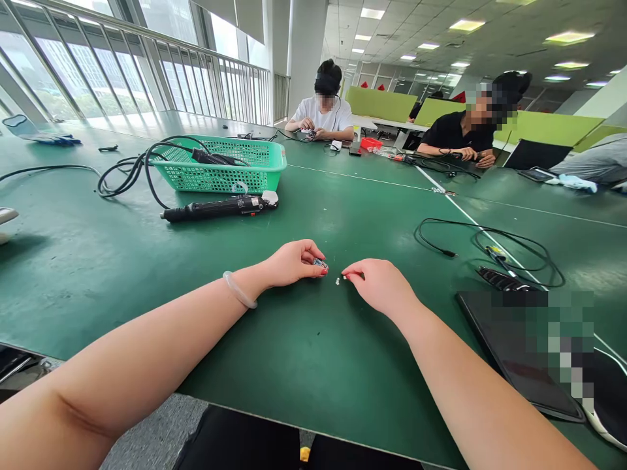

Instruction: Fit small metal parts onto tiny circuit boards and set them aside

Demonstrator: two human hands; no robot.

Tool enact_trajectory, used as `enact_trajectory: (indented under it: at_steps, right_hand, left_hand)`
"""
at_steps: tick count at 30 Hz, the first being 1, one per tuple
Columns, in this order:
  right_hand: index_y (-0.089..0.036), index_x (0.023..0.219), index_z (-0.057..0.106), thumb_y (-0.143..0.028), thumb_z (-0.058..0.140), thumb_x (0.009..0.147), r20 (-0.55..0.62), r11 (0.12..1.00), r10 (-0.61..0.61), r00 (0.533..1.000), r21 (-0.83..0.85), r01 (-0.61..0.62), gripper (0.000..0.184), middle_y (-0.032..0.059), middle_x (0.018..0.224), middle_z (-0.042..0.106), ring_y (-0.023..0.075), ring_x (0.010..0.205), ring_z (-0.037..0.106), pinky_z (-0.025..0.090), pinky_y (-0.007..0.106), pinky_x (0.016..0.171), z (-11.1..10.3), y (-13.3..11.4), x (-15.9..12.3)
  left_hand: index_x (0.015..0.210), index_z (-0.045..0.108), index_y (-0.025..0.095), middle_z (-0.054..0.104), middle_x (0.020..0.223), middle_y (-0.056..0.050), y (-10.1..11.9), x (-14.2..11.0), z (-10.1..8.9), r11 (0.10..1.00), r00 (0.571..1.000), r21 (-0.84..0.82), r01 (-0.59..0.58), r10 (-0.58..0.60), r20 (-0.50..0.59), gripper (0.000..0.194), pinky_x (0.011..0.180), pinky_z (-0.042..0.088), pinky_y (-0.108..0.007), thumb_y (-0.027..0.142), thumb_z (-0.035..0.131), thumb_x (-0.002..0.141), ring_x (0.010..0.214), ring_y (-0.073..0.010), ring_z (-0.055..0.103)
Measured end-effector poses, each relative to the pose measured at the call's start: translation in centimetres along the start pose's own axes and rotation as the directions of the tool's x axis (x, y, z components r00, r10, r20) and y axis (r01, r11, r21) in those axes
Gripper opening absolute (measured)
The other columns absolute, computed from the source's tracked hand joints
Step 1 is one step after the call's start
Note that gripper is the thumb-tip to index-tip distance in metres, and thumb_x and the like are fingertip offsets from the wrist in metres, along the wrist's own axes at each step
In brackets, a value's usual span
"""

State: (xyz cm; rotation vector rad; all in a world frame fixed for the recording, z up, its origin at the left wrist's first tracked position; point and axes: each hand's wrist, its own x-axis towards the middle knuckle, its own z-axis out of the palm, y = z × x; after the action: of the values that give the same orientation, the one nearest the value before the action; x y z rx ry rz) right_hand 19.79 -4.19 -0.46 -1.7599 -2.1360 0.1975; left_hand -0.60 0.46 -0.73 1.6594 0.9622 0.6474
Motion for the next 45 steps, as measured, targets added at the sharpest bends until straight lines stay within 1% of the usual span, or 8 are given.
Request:
enact_trajectory:
  at_steps: [4, 10, 14, 19, 25, 33, 38, 45]
  right_hand:
    - [-0.029, 0.078, 0.073, -0.023, 0.062, 0.076, -0.027, 0.998, -0.055, 0.998, -0.012, 0.054, 0.013, 0.0004, 0.080, 0.068, 0.0165, 0.070, 0.062, 0.043, 0.027, 0.052, 0.0, -0.4, -0.1]
    - [-0.024, 0.066, 0.066, -0.016, 0.060, 0.075, 0.001, 0.996, -0.071, 0.997, 0.050, 0.071, 0.013, -0.0012, 0.075, 0.065, 0.0137, 0.066, 0.058, 0.041, 0.026, 0.054, 0.4, -0.9, -0.1]
    - [-0.023, 0.069, 0.065, -0.019, 0.057, 0.078, -0.103, 0.982, -0.119, 0.988, 0.133, 0.132, 0.013, -0.0012, 0.075, 0.065, 0.0137, 0.067, 0.057, 0.043, 0.027, 0.057, 0.1, -1.5, -0.2]
    - [-0.021, 0.078, 0.066, -0.015, 0.054, 0.082, -0.265, 0.942, -0.286, 0.921, 0.096, 0.321, 0.014, 0.0011, 0.083, 0.068, 0.0157, 0.079, 0.059, 0.047, 0.029, 0.068, -0.1, -2.1, -0.6]
    - [-0.019, 0.079, 0.069, -0.012, 0.050, 0.084, -0.284, 0.882, -0.467, 0.837, -0.088, 0.462, 0.021, 0.0039, 0.083, 0.070, 0.0165, 0.074, 0.058, 0.049, 0.032, 0.067, 0.7, -2.5, -0.9]
    - [-0.024, 0.091, 0.071, -0.014, 0.048, 0.086, -0.328, 0.943, -0.211, 0.921, 0.181, 0.280, 0.026, 0.0012, 0.090, 0.070, 0.0154, 0.083, 0.063, 0.051, 0.030, 0.074, 0.1, -1.8, -0.5]
    - [-0.025, 0.087, 0.071, -0.022, 0.062, 0.077, -0.054, 0.996, 0.008, 0.999, 0.093, -0.003, 0.014, 0.0004, 0.091, 0.070, 0.0182, 0.081, 0.062, 0.050, 0.032, 0.067, -0.5, 0.4, 0.3]
    - [-0.023, 0.066, 0.065, -0.017, 0.058, 0.075, 0.109, 0.997, -0.006, 0.994, 0.073, -0.002, 0.014, -0.0007, 0.079, 0.064, 0.0129, 0.066, 0.057, 0.043, 0.025, 0.057, 0.1, 0.7, 0.5]
  left_hand:
    - [0.088, 0.056, 0.015, 0.069, 0.080, -0.006, 0.1, -0.1, 0.0, 0.987, 0.998, 0.147, -0.068, 0.069, -0.001, 0.029, 0.062, 0.047, -0.026, 0.030, 0.072, 0.068, 0.069, -0.0133, 0.063]
    - [0.088, 0.055, 0.015, 0.070, 0.088, -0.008, 0.2, -0.1, 0.1, 0.984, 0.992, 0.127, -0.121, 0.115, 0.051, 0.027, 0.067, 0.049, -0.026, 0.027, 0.071, 0.069, 0.073, -0.0134, 0.064]
    - [0.087, 0.056, 0.016, 0.069, 0.086, -0.006, 0.2, -0.2, 0.1, 0.981, 0.988, 0.130, -0.144, 0.134, 0.082, 0.026, 0.067, 0.049, -0.026, 0.026, 0.071, 0.068, 0.072, -0.0128, 0.063]
    - [0.086, 0.057, 0.016, 0.066, 0.080, -0.004, 0.5, -0.3, 0.4, 0.973, 0.985, 0.166, -0.161, 0.147, 0.095, 0.028, 0.066, 0.047, -0.025, 0.029, 0.072, 0.067, 0.072, -0.0126, 0.060]
    - [0.082, 0.054, 0.017, 0.064, 0.077, -0.001, 0.5, -0.4, 0.5, 0.972, 0.981, 0.154, -0.178, 0.163, 0.109, 0.027, 0.066, 0.046, -0.026, 0.031, 0.072, 0.068, 0.069, -0.0114, 0.057]
    - [0.086, 0.053, 0.014, 0.069, 0.079, -0.003, 0.5, -0.1, 0.6, 0.985, 0.993, -0.163, -0.047, 0.063, 0.095, 0.031, 0.071, 0.049, -0.029, 0.024, 0.076, 0.066, 0.074, -0.0138, 0.065]
    - [0.085, 0.052, 0.012, 0.070, 0.083, -0.007, 0.6, 0.2, 0.3, 0.881, 0.991, -0.468, 0.066, -0.113, -0.073, 0.025, 0.079, 0.051, -0.032, 0.018, 0.073, 0.073, 0.073, -0.0116, 0.066]
    - [0.087, 0.052, 0.012, 0.071, 0.080, -0.006, 0.4, 0.3, 0.5, 0.905, 0.987, -0.419, 0.072, -0.124, -0.100, 0.025, 0.082, 0.052, -0.036, 0.012, 0.072, 0.072, 0.071, -0.0126, 0.067]
